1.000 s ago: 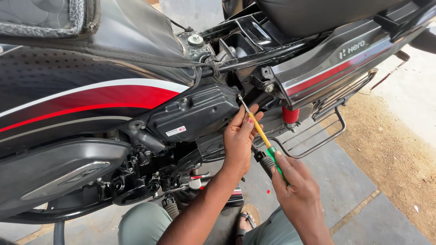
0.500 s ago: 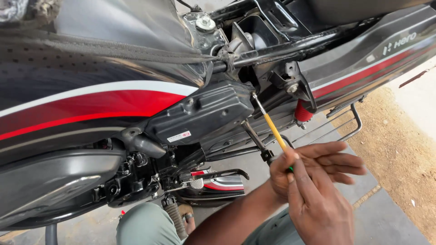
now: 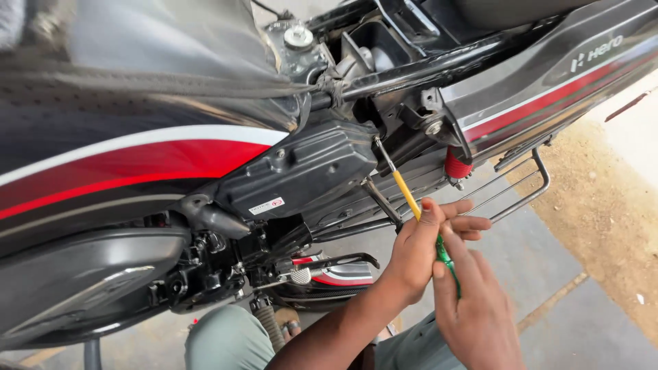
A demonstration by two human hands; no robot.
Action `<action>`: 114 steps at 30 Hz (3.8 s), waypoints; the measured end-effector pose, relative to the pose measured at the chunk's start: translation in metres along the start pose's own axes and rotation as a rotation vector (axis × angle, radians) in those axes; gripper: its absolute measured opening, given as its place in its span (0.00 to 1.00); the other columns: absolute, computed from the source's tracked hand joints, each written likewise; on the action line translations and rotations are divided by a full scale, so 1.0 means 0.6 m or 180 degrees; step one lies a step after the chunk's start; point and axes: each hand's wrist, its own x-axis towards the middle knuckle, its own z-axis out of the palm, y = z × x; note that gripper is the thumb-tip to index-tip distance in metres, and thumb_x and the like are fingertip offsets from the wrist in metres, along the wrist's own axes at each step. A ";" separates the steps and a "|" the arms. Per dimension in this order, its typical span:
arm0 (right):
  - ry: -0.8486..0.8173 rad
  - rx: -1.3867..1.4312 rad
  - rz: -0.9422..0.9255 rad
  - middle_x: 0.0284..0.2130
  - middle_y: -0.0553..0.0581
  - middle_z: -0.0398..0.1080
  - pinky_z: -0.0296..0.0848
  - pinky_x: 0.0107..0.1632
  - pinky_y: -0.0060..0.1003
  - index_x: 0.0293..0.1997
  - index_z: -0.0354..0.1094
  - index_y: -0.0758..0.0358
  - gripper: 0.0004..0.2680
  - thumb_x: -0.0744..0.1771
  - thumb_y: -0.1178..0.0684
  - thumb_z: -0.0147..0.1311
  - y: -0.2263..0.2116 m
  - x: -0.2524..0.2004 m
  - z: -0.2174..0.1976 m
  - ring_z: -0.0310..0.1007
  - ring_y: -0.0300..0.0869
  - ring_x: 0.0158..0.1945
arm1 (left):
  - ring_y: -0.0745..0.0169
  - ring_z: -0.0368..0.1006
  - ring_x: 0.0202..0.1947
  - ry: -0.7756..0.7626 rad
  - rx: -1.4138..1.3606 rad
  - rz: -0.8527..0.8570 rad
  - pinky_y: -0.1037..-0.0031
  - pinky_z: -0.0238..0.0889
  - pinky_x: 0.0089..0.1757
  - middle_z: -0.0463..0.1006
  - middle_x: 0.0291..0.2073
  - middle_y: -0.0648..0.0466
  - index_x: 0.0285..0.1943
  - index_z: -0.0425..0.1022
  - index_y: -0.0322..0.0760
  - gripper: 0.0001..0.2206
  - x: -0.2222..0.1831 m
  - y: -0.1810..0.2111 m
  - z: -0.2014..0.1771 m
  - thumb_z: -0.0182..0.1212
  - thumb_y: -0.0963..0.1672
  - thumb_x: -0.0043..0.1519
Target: Use a screwdriver to work on a motorcycle side panel.
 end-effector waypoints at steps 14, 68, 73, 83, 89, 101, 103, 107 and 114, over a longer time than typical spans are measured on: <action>0.0115 -0.2885 -0.2104 0.23 0.55 0.68 0.67 0.26 0.43 0.62 0.71 0.61 0.20 0.64 0.51 0.62 -0.078 0.010 -0.022 0.70 0.46 0.25 | 0.58 0.72 0.61 -0.0412 0.0284 0.0121 0.68 0.62 0.61 0.76 0.60 0.40 0.76 0.56 0.21 0.30 -0.019 0.070 -0.053 0.47 0.52 0.73; -0.0536 -0.2531 -0.0413 0.21 0.62 0.72 0.70 0.31 0.53 0.34 0.76 0.59 0.10 0.69 0.48 0.51 -0.012 0.038 0.002 0.74 0.58 0.27 | 0.59 0.77 0.36 -0.1994 -0.3243 0.0230 0.65 0.68 0.51 0.77 0.24 0.54 0.61 0.70 0.26 0.10 0.054 -0.095 -0.020 0.49 0.39 0.75; -0.0332 -0.0813 0.0094 0.25 0.64 0.72 0.70 0.35 0.47 0.44 0.74 0.65 0.10 0.71 0.52 0.46 -0.005 0.039 -0.004 0.76 0.56 0.31 | 0.65 0.70 0.33 0.0052 -0.1842 -0.0046 0.65 0.71 0.45 0.71 0.27 0.55 0.57 0.67 0.25 0.07 0.036 -0.079 -0.001 0.48 0.37 0.73; -0.0019 0.0542 0.0170 0.30 0.57 0.72 0.67 0.38 0.32 0.66 0.65 0.67 0.17 0.69 0.55 0.54 0.010 -0.072 0.000 0.68 0.38 0.34 | 0.63 0.74 0.52 0.0427 0.0273 0.0207 0.71 0.67 0.50 0.77 0.54 0.46 0.71 0.59 0.34 0.22 -0.080 0.064 -0.076 0.54 0.44 0.69; 0.0434 -0.0009 -0.0706 0.31 0.57 0.70 0.66 0.38 0.28 0.60 0.69 0.72 0.16 0.66 0.61 0.60 -0.057 -0.124 0.019 0.69 0.35 0.33 | 0.55 0.75 0.61 0.0508 0.0885 0.1179 0.70 0.68 0.59 0.76 0.64 0.41 0.75 0.62 0.29 0.23 -0.128 0.194 -0.120 0.55 0.45 0.73; 0.0215 -0.0621 -0.1310 0.27 0.59 0.70 0.66 0.33 0.33 0.53 0.73 0.71 0.15 0.62 0.64 0.64 -0.149 -0.118 0.107 0.71 0.39 0.29 | 0.49 0.77 0.58 0.0892 0.0332 0.1718 0.63 0.70 0.62 0.77 0.61 0.38 0.76 0.63 0.29 0.24 -0.152 0.231 -0.142 0.61 0.39 0.69; 0.0212 -0.0681 -0.1239 0.29 0.59 0.71 0.67 0.33 0.32 0.54 0.73 0.69 0.15 0.62 0.63 0.65 -0.149 -0.120 0.106 0.72 0.39 0.30 | 0.50 0.76 0.59 0.0912 0.0296 0.1678 0.63 0.70 0.62 0.77 0.61 0.38 0.76 0.64 0.29 0.24 -0.154 0.233 -0.141 0.61 0.39 0.70; 0.0149 -0.0677 -0.1058 0.29 0.59 0.72 0.67 0.33 0.31 0.55 0.73 0.68 0.15 0.62 0.64 0.64 -0.152 -0.125 0.102 0.73 0.38 0.29 | 0.50 0.76 0.59 0.0944 0.0261 0.1679 0.64 0.70 0.61 0.77 0.61 0.39 0.76 0.63 0.30 0.24 -0.156 0.227 -0.145 0.61 0.39 0.69; 0.0174 -0.0777 -0.1156 0.31 0.61 0.74 0.69 0.34 0.31 0.55 0.73 0.69 0.15 0.63 0.64 0.65 -0.169 -0.122 0.098 0.75 0.38 0.31 | 0.49 0.77 0.59 0.0984 0.0363 0.1715 0.64 0.71 0.60 0.76 0.62 0.40 0.76 0.62 0.30 0.24 -0.157 0.226 -0.144 0.59 0.39 0.70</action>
